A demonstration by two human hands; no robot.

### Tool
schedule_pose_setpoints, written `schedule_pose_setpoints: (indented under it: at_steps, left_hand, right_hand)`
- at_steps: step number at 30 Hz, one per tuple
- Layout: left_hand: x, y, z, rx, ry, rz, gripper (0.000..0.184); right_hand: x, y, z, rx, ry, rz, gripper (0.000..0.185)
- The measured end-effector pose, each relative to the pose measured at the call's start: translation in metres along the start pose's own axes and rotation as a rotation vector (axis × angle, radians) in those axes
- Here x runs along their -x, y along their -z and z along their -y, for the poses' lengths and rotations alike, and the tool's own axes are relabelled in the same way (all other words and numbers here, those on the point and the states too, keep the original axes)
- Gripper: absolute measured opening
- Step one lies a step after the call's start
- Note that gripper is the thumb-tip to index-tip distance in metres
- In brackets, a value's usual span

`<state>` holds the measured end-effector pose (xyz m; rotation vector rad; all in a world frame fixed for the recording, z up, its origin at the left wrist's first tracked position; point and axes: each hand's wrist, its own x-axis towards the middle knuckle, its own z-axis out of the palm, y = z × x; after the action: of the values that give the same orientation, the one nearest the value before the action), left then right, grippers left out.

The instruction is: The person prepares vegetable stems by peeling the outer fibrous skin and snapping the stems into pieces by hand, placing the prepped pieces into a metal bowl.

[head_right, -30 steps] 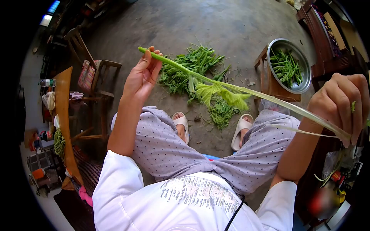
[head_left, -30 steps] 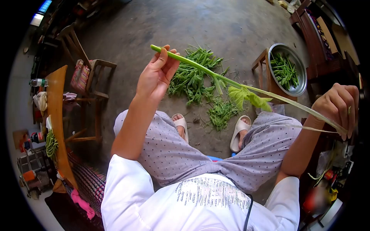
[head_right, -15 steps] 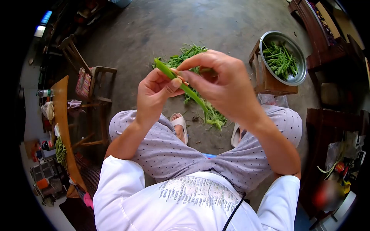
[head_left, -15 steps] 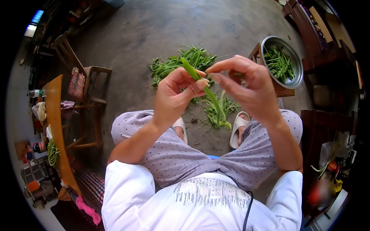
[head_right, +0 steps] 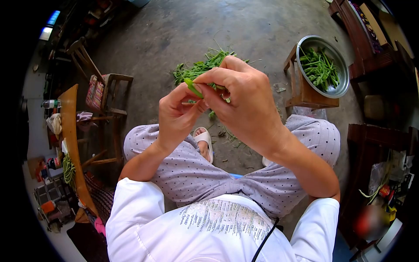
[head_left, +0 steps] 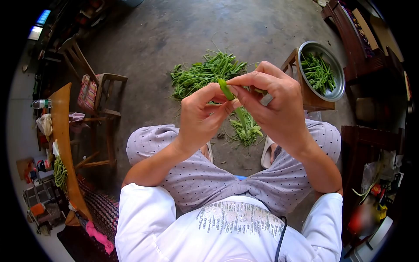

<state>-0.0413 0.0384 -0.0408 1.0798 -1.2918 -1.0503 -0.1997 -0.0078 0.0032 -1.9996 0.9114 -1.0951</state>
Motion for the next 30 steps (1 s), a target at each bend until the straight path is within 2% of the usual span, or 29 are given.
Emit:
schedule_pose_setpoints:
  at_steps: [6, 11, 18, 20, 22, 23, 25, 27, 29, 30]
  left_hand:
    - [-0.001, 0.003, -0.003, -0.167, -0.014, -0.01, 0.014]
    - [-0.002, 0.005, -0.001, -0.298, -0.106, -0.03, 0.016]
    - [-0.004, 0.004, -0.003, -0.22, -0.102, -0.03, 0.014]
    - [-0.004, 0.005, -0.002, -0.01, -0.051, -0.038, 0.015]
    - [-0.006, 0.009, -0.003, 0.039, -0.007, -0.017, 0.016]
    - [-0.007, 0.013, -0.003, 0.089, 0.039, 0.001, 0.018]
    - [-0.008, 0.018, -0.004, 0.14, 0.075, 0.048, 0.02]
    - [-0.009, 0.02, -0.006, 0.272, 0.163, 0.059, 0.022]
    - [-0.01, 0.021, -0.009, 0.306, 0.21, 0.039, 0.024]
    - [-0.01, 0.021, -0.009, 0.341, 0.257, 0.02, 0.025]
  right_hand:
    - [0.0, -0.005, -0.001, 0.042, 0.032, -0.019, 0.012]
    - [0.0, -0.006, -0.002, 0.068, 0.051, -0.026, 0.011]
    - [-0.001, -0.008, -0.004, -0.042, -0.037, -0.047, 0.012]
    - [-0.003, -0.005, -0.006, -0.083, -0.09, -0.037, 0.013]
    - [-0.006, 0.002, -0.009, -0.391, -0.379, 0.066, 0.012]
    - [-0.008, 0.005, -0.01, -0.39, -0.377, 0.067, 0.012]
    - [-0.01, 0.011, -0.015, -0.592, -0.425, 0.103, 0.017]
    - [-0.01, 0.012, -0.021, -0.608, -0.416, 0.108, 0.021]
    - [-0.01, 0.009, -0.026, -0.861, -0.34, 0.053, 0.025]
    - [-0.01, 0.009, -0.028, -0.967, -0.349, 0.1, 0.026]
